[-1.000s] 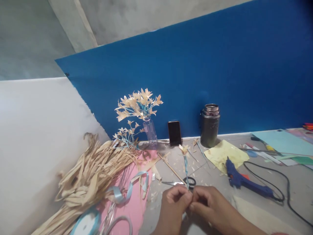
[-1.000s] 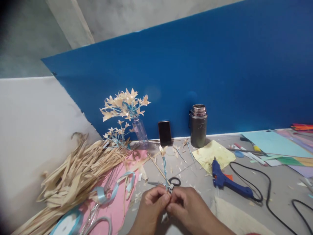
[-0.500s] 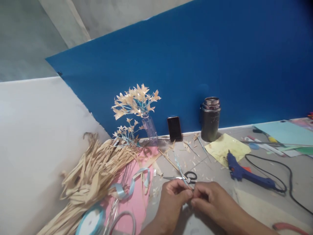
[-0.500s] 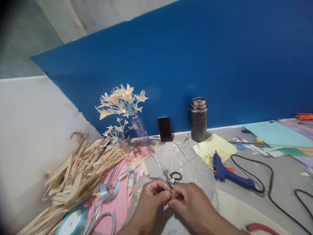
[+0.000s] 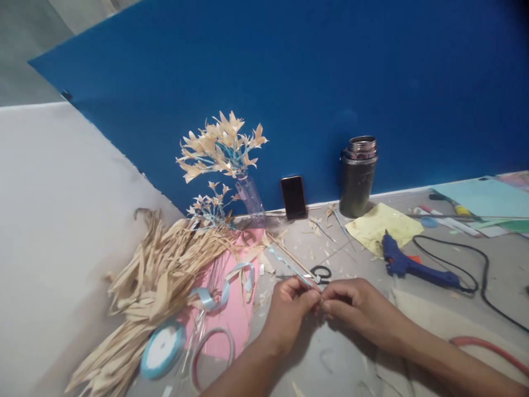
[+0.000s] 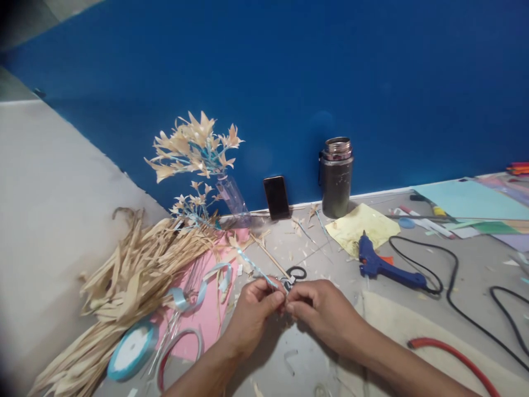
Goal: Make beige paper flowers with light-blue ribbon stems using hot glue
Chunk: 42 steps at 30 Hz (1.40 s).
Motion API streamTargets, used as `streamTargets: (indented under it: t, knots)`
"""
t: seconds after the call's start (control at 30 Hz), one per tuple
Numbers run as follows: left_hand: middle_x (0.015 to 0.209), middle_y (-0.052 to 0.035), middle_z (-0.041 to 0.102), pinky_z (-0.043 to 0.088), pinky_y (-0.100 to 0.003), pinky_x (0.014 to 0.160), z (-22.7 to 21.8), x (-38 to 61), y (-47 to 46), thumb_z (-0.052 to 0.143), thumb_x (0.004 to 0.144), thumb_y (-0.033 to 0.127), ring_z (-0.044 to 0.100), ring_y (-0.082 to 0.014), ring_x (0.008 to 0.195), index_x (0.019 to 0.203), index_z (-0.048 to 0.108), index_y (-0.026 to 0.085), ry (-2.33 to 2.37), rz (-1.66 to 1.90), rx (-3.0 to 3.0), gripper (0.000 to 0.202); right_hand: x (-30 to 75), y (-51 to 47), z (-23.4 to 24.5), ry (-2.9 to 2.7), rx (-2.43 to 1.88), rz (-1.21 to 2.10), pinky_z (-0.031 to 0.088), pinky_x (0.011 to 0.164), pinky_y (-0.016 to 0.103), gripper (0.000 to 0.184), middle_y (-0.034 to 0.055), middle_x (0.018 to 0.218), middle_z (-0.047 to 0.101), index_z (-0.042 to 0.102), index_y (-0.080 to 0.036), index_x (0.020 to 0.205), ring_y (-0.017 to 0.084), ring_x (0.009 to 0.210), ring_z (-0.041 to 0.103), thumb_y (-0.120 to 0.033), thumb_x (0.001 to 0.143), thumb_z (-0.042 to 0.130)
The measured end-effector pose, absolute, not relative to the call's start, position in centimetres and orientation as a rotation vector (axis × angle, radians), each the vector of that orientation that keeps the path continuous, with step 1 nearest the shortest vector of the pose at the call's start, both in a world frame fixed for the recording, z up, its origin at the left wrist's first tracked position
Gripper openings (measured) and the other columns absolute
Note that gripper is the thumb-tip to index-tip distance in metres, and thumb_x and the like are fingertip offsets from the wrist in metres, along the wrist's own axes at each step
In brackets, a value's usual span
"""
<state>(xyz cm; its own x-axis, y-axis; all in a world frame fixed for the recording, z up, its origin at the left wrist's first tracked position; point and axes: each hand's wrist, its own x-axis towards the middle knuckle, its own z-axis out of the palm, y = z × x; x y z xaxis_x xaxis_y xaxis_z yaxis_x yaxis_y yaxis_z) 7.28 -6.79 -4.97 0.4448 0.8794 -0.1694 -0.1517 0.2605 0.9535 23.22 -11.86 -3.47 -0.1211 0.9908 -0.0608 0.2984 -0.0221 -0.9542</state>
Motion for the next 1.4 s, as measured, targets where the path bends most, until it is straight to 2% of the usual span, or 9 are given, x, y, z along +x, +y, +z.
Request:
streamTargets:
  t: [0.27,0.77,1.13,1.4]
  knots:
    - [0.052,0.0010,0.054,0.040,-0.024,0.051,-5.3,7.2,-7.5,0.078,0.072,0.040,0.046,-0.0096,0.047,0.070,0.059,0.014,0.800,0.755,0.995,0.033,23.3,-11.9,-3.3,-1.623,-1.332,1.120,0.048,0.070,0.023,0.023,0.0012,0.074,0.077,0.073,-0.020,0.071,0.017,0.073,0.070,-0.021,0.083,0.053]
    - [0.065,0.0010,0.058,0.040,-0.024,0.056,-4.6,7.2,-7.5,0.078,0.067,0.025,0.050,-0.0091,0.054,0.074,0.062,0.016,0.853,0.811,1.087,0.020,23.4,-12.0,-3.7,-1.614,-1.465,1.053,0.040,0.058,0.023,0.020,0.0000,0.063,0.069,0.070,-0.018,0.067,0.015,0.061,0.059,-0.022,0.077,0.054]
    - [0.060,0.0017,0.056,0.037,-0.023,0.052,-4.6,7.5,-7.9,0.066,0.065,0.014,0.047,-0.0083,0.051,0.067,0.058,0.016,0.963,0.795,1.182,0.008,23.4,-12.0,-5.0,-1.765,-1.621,0.834,0.035,0.059,0.022,0.017,-0.0019,0.060,0.067,0.069,-0.019,0.063,0.013,0.059,0.058,-0.019,0.076,0.057]
    - [0.057,0.0011,0.056,0.037,-0.023,0.048,-5.0,7.7,-7.7,0.067,0.063,0.016,0.046,-0.0082,0.046,0.066,0.058,0.015,0.973,0.776,1.165,0.009,23.3,-12.1,-4.8,-1.780,-1.706,0.807,0.034,0.059,0.023,0.016,-0.0015,0.062,0.069,0.069,-0.020,0.064,0.013,0.060,0.059,-0.020,0.075,0.057]
